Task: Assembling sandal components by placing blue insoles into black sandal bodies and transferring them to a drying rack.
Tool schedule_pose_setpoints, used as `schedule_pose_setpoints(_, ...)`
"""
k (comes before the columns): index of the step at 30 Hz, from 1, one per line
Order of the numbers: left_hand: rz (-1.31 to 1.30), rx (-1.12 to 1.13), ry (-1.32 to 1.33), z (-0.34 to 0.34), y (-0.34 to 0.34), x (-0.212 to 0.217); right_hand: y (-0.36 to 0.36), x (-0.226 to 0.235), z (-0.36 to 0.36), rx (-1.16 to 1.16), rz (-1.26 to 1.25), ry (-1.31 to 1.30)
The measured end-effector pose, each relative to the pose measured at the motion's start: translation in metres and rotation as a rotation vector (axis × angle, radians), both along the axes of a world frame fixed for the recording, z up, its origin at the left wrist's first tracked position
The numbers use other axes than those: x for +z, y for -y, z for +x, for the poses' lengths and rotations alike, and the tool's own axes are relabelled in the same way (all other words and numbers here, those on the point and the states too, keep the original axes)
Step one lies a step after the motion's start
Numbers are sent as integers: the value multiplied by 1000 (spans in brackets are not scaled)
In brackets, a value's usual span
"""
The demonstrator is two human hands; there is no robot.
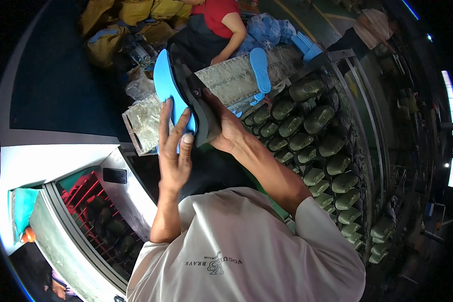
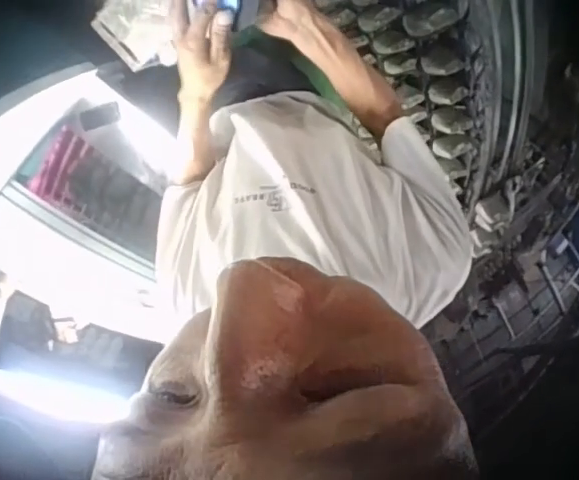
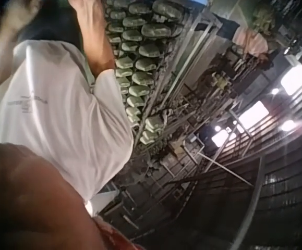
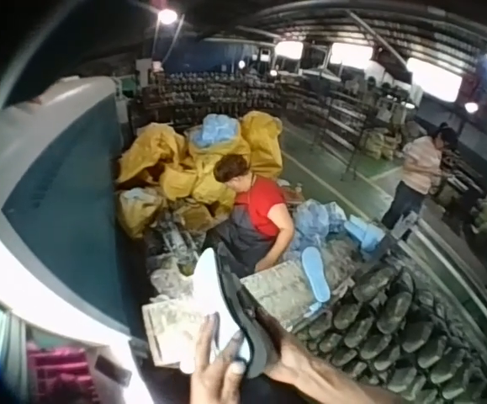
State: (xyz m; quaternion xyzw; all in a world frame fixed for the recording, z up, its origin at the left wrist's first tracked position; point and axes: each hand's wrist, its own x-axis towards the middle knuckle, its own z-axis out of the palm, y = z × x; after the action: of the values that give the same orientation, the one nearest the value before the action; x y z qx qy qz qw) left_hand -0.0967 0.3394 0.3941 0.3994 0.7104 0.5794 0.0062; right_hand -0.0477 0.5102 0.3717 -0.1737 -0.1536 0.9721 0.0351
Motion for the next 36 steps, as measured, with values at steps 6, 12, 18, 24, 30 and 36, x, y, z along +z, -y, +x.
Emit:
schedule_pose_setpoints(6,-106,68,-100,19,12,-9,16,-10,4,70,-63,-12)
schedule_pose_setpoints(12,1,404,-257,-17,43,23,-3,-20,24,373,261,-155)
schedule_pose_setpoints(18,-225,370,-95,-24,70,37,-20,-7,17,566,472,-58)
schedule_pose_setpoints(24,70,424,498,17,102,-7,50,-19,-1,529,502,-63)
schedule_pose_setpoints(30,-69,914,486,64,154,-91,153,-48,11,770,783,-339)
schedule_pose_setpoints(36,846,1293,1003,172,264,-131,216,-46,17,1253,873,-422)
